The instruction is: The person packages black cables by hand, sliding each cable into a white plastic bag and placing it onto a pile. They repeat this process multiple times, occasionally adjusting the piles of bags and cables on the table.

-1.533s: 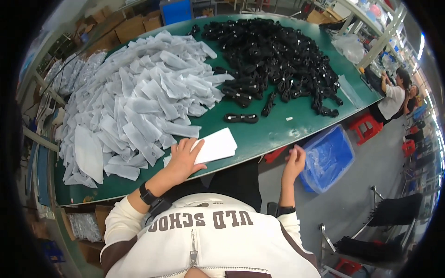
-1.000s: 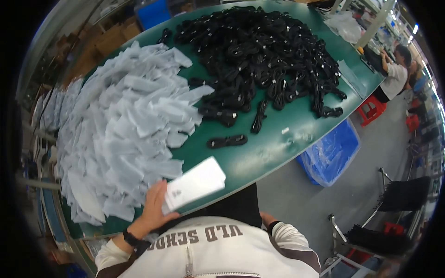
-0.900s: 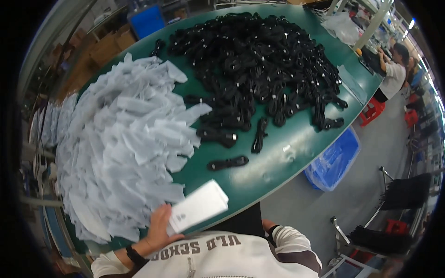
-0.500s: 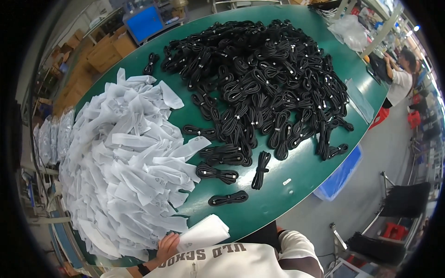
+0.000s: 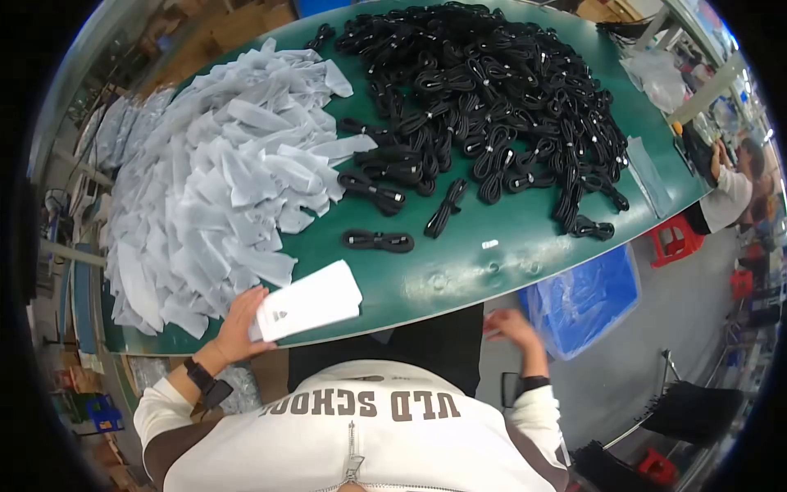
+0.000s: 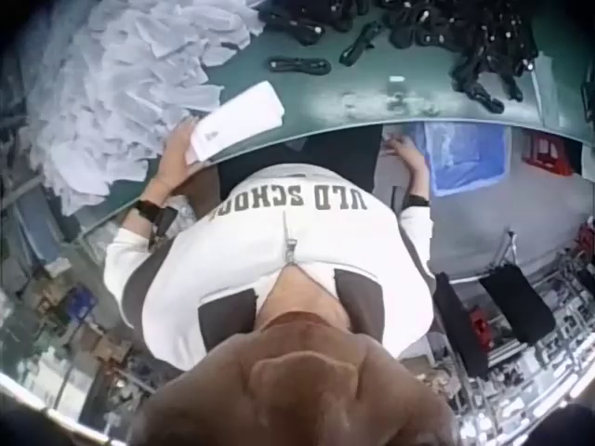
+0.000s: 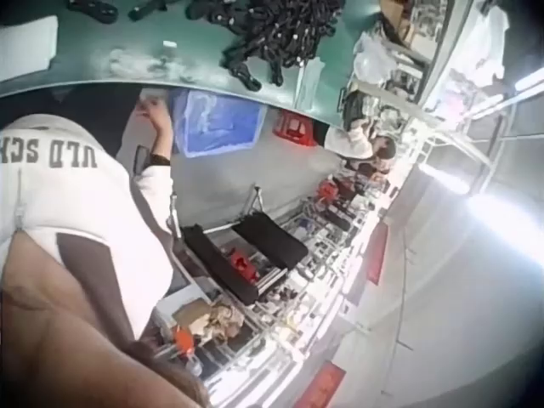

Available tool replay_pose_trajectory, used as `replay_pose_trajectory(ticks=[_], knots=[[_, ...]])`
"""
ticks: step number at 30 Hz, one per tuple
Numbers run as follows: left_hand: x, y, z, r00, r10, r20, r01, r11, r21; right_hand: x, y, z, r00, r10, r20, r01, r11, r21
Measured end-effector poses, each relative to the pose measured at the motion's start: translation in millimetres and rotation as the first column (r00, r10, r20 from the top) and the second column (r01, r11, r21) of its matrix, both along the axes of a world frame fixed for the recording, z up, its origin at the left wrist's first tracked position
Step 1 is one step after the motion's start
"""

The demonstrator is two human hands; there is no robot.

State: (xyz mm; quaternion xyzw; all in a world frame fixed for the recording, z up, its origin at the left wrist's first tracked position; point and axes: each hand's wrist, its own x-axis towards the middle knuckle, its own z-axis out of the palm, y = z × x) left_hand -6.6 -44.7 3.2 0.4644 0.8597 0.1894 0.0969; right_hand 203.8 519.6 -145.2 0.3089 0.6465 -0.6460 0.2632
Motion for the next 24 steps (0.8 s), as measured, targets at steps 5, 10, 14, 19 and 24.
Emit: replay_pose_trajectory(ticks=[5,10,14,19,24], knots=[[-15.2,15.4,-7.1,0.998,-0.065,-0.024,0.066,0.995,0.07,-15.7,-13.5,175.4,0.807,0.018,-0.59,0.008,0.999,0.042],[23.1,53.0,15.8,0.904,0.224,-0.364,-0.095,0.936,0.339,-126.1,-89.1,205.3,0.413,0.634,-0.654,0.242,0.616,0.75],[44.1,135.2,22.6,0.964,0.238,-0.12,-0.123,0.796,0.592,-178.6,-120.5,162.0,0.347,0.849,-0.399,0.243,0.33,0.912],[34.9,176.1,1.3,0.97,0.222,-0.095,-0.144,0.847,0.512,-178.3,-133.6,136.3,0.391,0.88,-0.27,0.232,0.19,0.954],[28.8,181.9,-15.9,0.956,0.277,-0.099,-0.2,0.859,0.471,-146.7,-133.7,146.3,0.513,0.62,-0.594,0.014,0.685,0.728]])
